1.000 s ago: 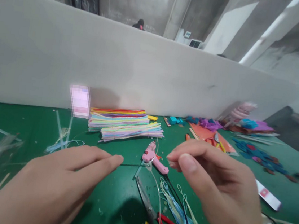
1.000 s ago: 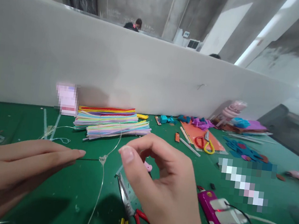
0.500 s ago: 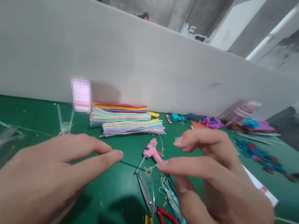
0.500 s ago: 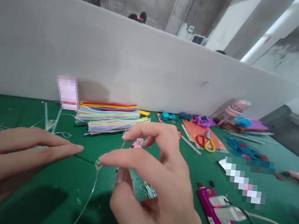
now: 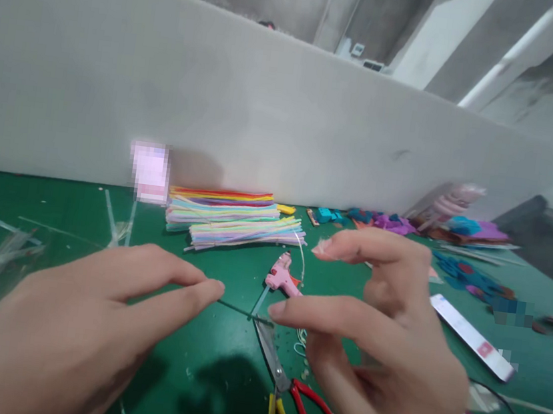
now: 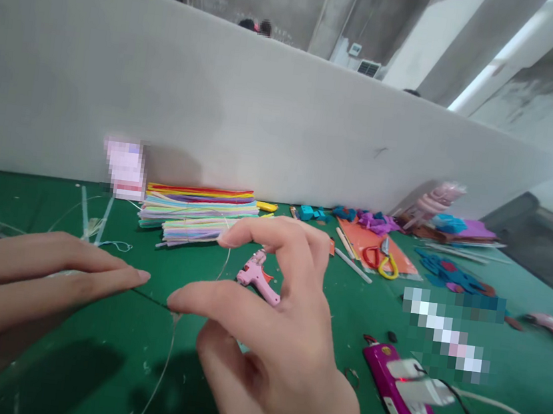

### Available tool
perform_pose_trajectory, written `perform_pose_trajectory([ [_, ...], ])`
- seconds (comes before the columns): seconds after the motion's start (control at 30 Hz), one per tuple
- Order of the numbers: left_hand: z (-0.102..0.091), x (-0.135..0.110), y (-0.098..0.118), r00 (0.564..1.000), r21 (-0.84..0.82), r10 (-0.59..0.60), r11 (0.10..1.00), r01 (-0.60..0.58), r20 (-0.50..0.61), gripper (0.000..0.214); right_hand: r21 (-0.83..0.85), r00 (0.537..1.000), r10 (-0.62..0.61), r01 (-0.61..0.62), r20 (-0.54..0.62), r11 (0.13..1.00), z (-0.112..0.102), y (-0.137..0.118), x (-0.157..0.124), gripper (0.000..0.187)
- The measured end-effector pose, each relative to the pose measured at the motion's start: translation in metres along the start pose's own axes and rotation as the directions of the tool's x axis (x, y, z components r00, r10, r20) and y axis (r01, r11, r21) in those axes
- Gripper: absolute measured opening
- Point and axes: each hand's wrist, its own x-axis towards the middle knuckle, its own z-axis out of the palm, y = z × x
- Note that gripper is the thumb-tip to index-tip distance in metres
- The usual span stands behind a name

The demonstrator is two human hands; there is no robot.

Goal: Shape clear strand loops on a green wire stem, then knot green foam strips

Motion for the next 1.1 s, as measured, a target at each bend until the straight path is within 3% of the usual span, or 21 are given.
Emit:
perform_pose_trajectory([
  [0.13, 0.0008, -0.0047, -0.0056, 0.994, 0.093, 0.038, 0.995, -0.047, 0.102, 0.051, -0.003, 1.000, -0.001, 0.001, 0.011, 1.000, -0.0004, -0.0014, -0.0007, 0.042],
  [0.57, 0.0016, 0.0015, -0.0004, 0.996, 0.164, 0.079, 0.983, -0.085, 0.039, 0.044, 0.012, 0.997, 0.069, -0.069, 0.041, 0.998, 0.0036, -0.0013, 0.0034, 0.030],
  [0.9, 0.0000, -0.0007, -0.0024, 0.995, 0.158, 0.066, 0.984, -0.077, 0.074, 0.045, 0.013, 0.997, 0.048, -0.049, 0.056, 0.999, 0.0028, -0.0027, 0.0027, 0.032],
  [1.1, 0.0019, -0.0014, -0.0018, 0.996, 0.110, 0.048, 0.992, -0.057, 0.078, 0.046, 0.048, 0.999, -0.042, 0.043, -0.023, 0.998, 0.0026, -0.0018, 0.0035, 0.036],
])
